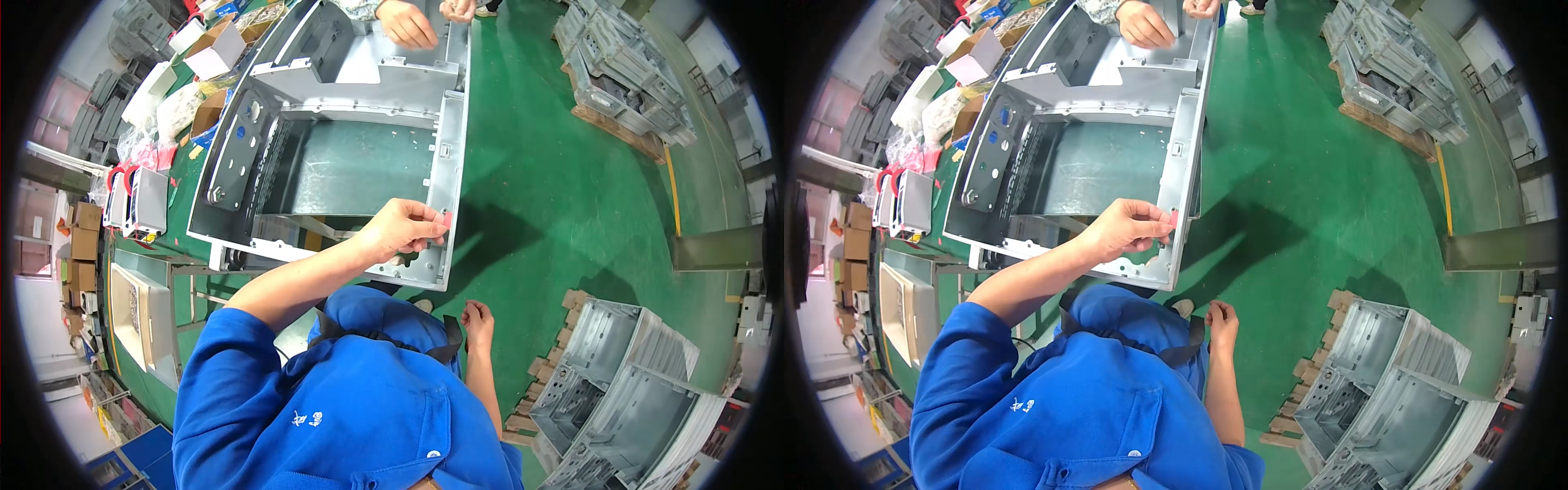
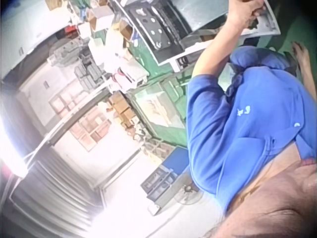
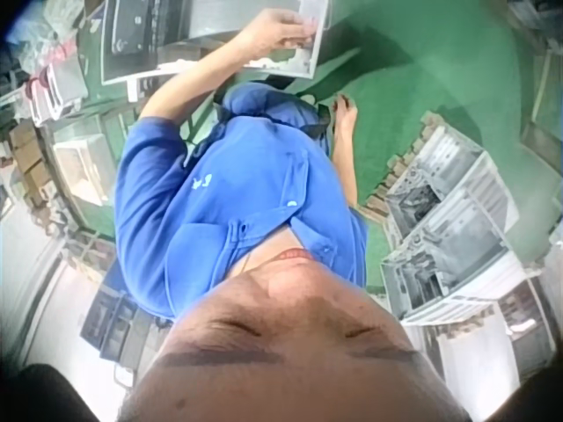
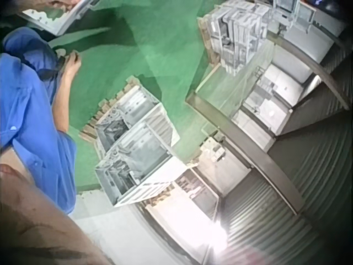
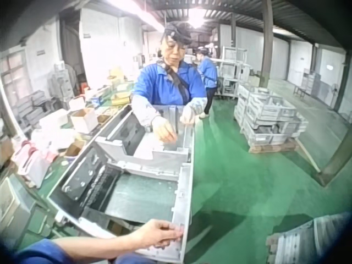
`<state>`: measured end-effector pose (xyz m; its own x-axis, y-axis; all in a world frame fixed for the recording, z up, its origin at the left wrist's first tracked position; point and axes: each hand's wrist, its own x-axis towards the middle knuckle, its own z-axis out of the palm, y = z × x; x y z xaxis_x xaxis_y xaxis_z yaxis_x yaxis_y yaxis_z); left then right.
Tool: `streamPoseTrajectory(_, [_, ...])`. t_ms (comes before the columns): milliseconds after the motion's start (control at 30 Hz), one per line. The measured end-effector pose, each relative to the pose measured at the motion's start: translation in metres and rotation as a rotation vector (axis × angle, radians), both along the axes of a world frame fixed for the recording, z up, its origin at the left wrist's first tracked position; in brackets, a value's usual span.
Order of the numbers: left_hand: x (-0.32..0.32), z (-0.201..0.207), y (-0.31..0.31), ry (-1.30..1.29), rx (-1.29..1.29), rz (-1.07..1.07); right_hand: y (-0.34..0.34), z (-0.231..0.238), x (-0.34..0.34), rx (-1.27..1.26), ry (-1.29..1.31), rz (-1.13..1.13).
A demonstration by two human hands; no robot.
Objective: Moving metal enclosure components and applying small red adhesive markers using a tape dispenser on a fabrication floor.
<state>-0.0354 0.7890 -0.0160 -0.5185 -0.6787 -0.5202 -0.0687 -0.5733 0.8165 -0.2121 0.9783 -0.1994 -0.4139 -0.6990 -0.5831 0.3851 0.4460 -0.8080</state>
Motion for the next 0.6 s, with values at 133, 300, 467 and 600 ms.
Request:
streamPoseTrajectory(133, [0.001,0.000,0.001,0.035,0.013,0.012,0.006,-0.012,-0.004,0.031,0.009,-0.011])
streamPoseTrajectory(300, [-0.002,-0.007,-0.004,0.063,0.006,0.013,0.013,-0.024,-0.008,0.059,0.012,-0.021])
streamPoseTrajectory(467, [-0.002,-0.008,-0.006,0.100,0.006,-0.024,0.016,-0.033,-0.009,0.085,0.018,-0.016])
streamPoseTrajectory(600, [0.000,-0.013,-0.009,0.134,0.023,-0.035,0.016,-0.036,-0.007,0.095,0.000,-0.015])
